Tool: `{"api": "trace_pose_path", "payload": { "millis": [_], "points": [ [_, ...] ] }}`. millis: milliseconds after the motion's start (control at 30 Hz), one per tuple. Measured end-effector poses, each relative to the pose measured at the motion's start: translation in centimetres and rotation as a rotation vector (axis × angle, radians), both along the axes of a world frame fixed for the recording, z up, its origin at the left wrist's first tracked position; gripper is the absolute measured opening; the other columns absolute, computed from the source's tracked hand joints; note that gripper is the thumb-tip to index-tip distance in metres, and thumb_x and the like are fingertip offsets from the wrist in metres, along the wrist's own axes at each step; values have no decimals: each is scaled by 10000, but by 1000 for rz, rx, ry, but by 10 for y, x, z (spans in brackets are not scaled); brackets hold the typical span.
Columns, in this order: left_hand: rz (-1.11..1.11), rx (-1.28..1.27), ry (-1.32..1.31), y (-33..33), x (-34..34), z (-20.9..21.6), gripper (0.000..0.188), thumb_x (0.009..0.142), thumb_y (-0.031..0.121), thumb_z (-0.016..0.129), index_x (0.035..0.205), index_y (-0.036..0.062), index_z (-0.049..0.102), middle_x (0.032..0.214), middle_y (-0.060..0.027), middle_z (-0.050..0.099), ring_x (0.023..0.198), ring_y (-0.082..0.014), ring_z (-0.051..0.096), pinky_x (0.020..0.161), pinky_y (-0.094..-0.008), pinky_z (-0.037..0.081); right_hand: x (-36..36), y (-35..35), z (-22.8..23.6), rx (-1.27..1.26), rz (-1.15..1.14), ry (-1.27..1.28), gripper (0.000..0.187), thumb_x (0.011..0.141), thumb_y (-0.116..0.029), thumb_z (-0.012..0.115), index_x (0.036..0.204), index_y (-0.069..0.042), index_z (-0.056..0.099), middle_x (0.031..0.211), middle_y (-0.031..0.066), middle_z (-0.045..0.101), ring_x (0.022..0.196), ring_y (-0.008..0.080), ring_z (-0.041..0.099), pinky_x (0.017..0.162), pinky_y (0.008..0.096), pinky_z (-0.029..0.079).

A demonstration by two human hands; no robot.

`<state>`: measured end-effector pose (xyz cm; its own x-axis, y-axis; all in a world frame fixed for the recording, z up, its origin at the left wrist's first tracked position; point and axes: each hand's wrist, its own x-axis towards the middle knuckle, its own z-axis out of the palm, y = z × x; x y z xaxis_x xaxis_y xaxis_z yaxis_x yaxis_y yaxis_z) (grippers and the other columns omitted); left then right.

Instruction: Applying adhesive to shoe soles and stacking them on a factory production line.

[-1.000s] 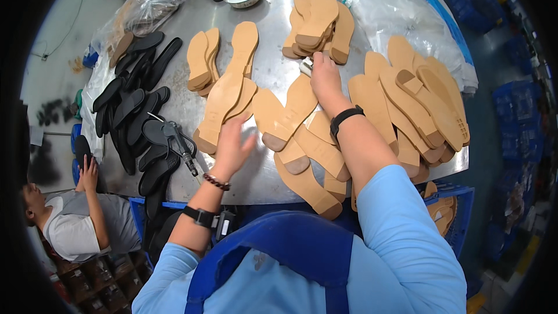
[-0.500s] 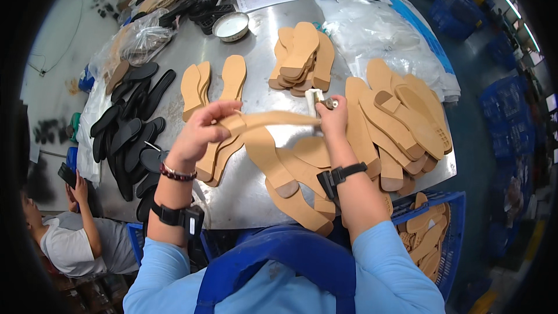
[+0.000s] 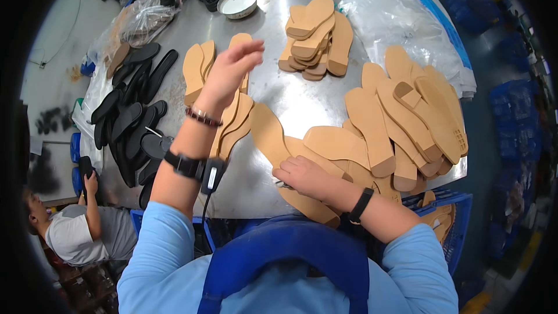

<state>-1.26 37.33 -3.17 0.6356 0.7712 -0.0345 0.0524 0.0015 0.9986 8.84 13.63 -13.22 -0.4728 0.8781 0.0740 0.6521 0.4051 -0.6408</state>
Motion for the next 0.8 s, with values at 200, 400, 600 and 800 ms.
{"api": "trace_pose_path", "payload": {
  "millis": [200, 400, 600, 800],
  "points": [
    [429, -494, 89, -120, -111, -99, 340, 880, 107, 626, 1193, 31, 519, 992, -54, 618, 820, -112, 574, 752, -259, 480, -40, 99, -36, 350, -83, -37, 289, 731, -28, 622, 1003, -88, 544, 882, 101, 559, 889, 293, 577, 757, 386, 468],
    [523, -689, 121, -177, -119, -120, 588, 883, 157, 644, 1360, 14, 332, 1099, -103, 577, 912, -161, 586, 793, -293, 489, -35, 133, -54, 222, -298, 56, 303, 745, -2, 634, 1024, -64, 530, 915, 141, 566, 920, 359, 563, 806, 441, 473],
    [592, -633, 55, -148, -59, -143, 607, 845, 75, 661, 1360, -41, 360, 1076, -124, 630, 913, -179, 613, 803, -290, 498, 38, 174, -42, 138, -740, -106, 336, 787, -73, 669, 1081, -30, 513, 929, 170, 628, 857, 358, 609, 754, 430, 487],
    [474, -314, -74, -148, -60, -154, 196, 866, 63, 623, 1051, -2, 617, 921, -93, 672, 766, -144, 621, 699, -298, 501, -20, 106, 40, 195, -550, 331, 420, 778, -132, 693, 1160, -68, 530, 881, 140, 625, 794, 254, 622, 703, 350, 493]
  ]
}}
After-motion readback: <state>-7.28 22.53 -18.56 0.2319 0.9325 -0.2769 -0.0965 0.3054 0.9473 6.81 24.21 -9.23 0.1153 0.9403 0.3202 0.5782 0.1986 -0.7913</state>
